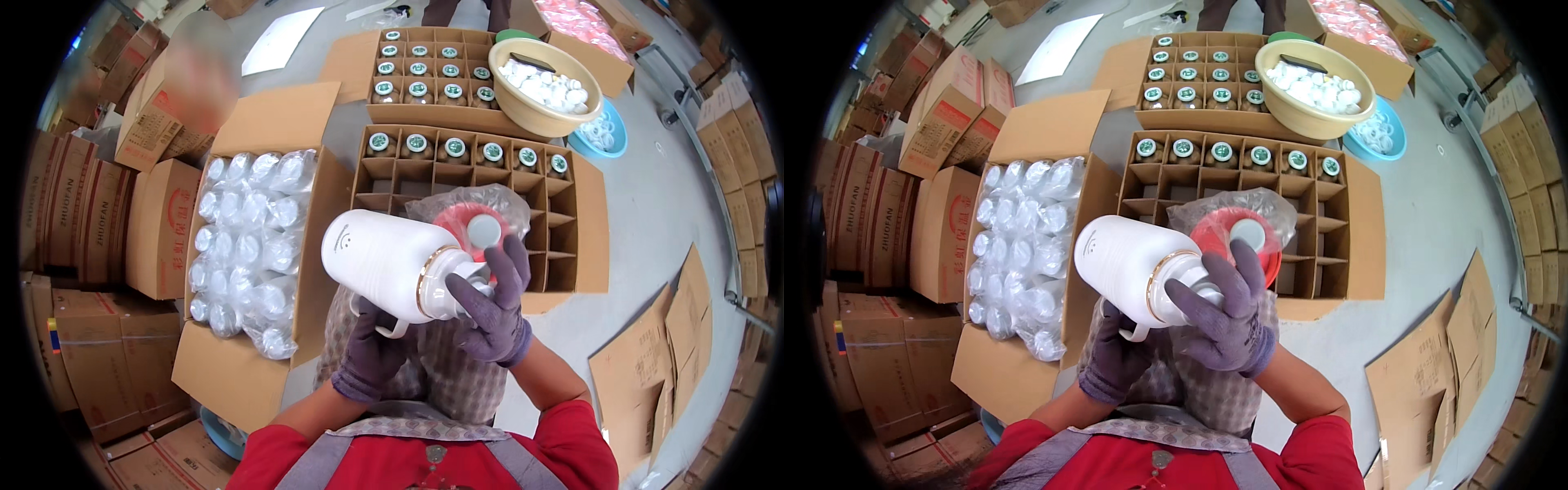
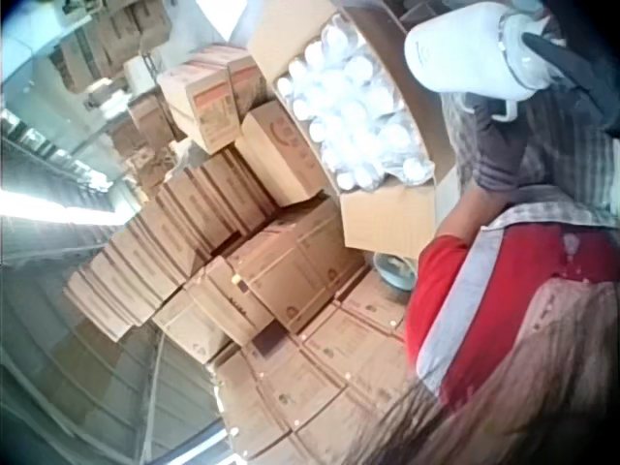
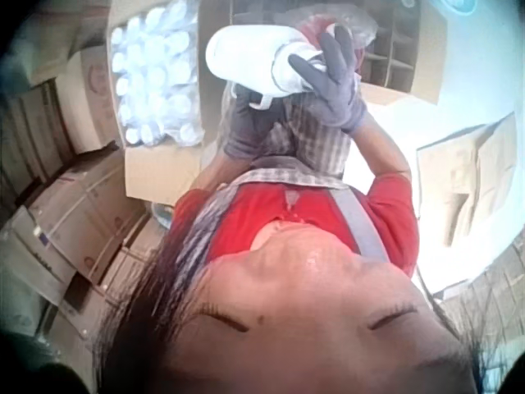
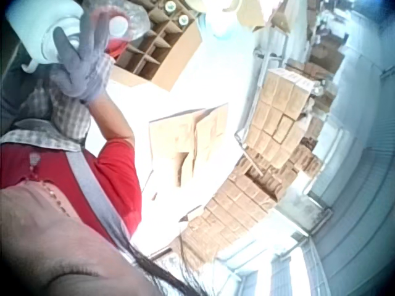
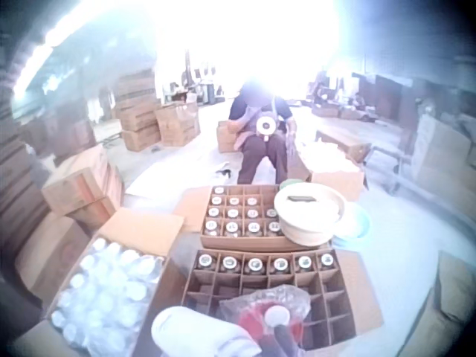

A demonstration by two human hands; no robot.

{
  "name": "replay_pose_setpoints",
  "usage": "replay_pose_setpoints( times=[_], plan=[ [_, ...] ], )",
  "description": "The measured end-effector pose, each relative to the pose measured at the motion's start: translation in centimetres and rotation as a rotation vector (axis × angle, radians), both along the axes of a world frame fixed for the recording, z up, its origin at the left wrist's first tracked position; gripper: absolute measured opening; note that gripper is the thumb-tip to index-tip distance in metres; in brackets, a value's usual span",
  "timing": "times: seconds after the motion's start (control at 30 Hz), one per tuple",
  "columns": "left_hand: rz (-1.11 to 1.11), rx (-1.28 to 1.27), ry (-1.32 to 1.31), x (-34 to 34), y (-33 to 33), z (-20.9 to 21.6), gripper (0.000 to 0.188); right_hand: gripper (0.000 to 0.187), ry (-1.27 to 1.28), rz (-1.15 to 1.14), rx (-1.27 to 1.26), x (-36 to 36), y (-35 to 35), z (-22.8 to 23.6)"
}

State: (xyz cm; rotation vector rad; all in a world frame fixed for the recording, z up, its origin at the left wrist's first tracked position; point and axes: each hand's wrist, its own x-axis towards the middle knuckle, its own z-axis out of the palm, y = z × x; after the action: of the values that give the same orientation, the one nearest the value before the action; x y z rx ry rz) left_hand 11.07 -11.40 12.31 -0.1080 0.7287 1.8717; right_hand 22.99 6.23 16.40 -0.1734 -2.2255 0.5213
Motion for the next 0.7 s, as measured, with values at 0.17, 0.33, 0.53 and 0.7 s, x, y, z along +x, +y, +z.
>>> replay_pose_setpoints(
  times=[0.17,0.33,0.53,0.7],
  plan=[
    [0.015,0.118,-0.067,3.1,-6.7,-0.4,0.057,0.062,0.222,0.3,-1.018,2.5,-7.2,0.3],
    [-0.003,0.087,0.004,3.4,-10.5,2.9,0.042,0.083,0.123,0.543,-1.446,4.1,-9.4,1.0],
    [-0.007,-0.111,0.797,3.8,-12.2,5.0,0.035,0.055,0.103,0.394,-1.024,3.3,-14.2,2.6],
    [0.069,-0.128,0.507,2.6,-12.8,3.4,0.039,0.05,-0.095,0.175,-1.081,2.9,-6.5,-2.7]
  ],
)
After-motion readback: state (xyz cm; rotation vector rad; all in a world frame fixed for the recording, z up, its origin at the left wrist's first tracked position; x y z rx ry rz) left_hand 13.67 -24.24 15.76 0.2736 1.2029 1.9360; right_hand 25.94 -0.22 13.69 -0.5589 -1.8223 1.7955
